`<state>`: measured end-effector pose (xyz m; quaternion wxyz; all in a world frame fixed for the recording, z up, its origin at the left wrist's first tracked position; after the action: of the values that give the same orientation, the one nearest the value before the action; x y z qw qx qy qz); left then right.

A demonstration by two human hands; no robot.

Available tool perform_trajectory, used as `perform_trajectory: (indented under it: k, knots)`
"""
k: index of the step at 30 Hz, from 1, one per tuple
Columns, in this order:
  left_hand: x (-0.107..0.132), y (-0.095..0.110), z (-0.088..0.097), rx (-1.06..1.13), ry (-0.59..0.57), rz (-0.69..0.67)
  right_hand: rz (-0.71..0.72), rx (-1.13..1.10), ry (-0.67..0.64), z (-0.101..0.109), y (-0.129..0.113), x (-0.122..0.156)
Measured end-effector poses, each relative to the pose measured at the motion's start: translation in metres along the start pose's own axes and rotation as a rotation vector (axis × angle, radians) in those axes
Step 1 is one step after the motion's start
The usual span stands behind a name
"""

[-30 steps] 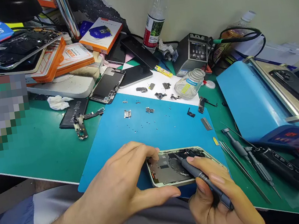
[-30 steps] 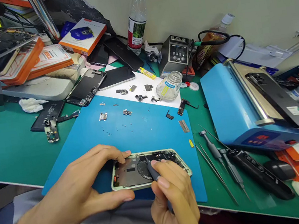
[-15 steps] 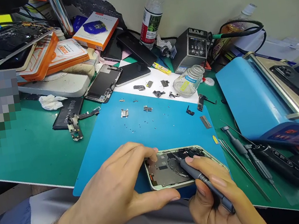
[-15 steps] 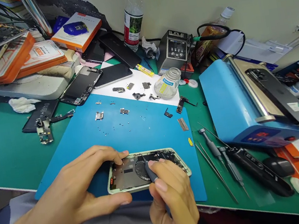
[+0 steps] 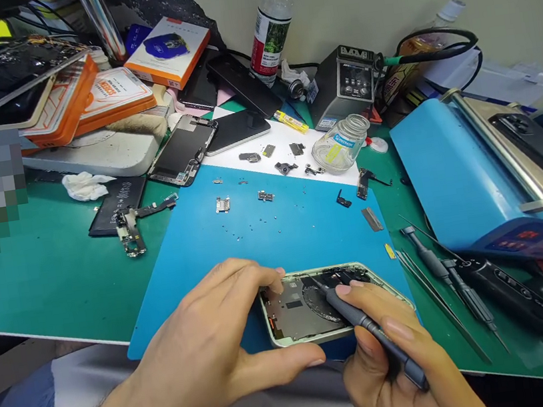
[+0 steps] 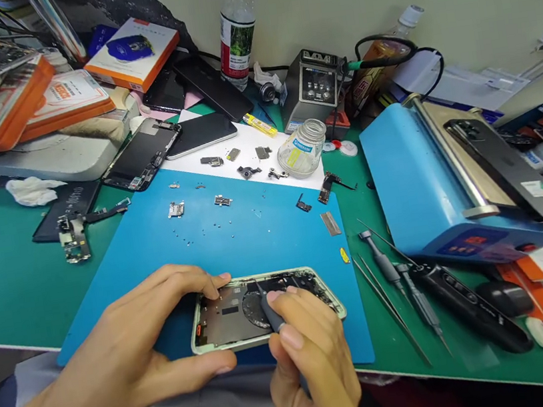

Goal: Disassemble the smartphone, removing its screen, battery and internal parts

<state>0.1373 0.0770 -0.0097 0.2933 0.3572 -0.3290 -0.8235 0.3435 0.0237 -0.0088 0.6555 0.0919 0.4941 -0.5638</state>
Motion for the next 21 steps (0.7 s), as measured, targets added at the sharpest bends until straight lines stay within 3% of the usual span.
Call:
perform_trajectory:
  k: [16,21]
  knots:
    - [-0.0026,0.001,0.0018,-0.021,-0.014,-0.008,0.026,0.024,-0.023,0.0015,0.0013,-0.0005]
    - [-0.0006,0.0004,0.0028,0.013,-0.026,-0.01,0.034,0.017,-0.09,-0.002,-0.0031,-0.001]
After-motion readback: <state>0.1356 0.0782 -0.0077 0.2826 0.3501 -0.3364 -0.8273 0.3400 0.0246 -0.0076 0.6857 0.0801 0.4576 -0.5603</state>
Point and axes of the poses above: each hand's wrist, its own x-axis away from the middle knuckle, its own z-axis out of the back of the hand, y = z × x, the point moved 2 cm from there along -x, towards the middle knuckle, and after that the axes turned 14 degrees about -z, right-handed, at the moved point
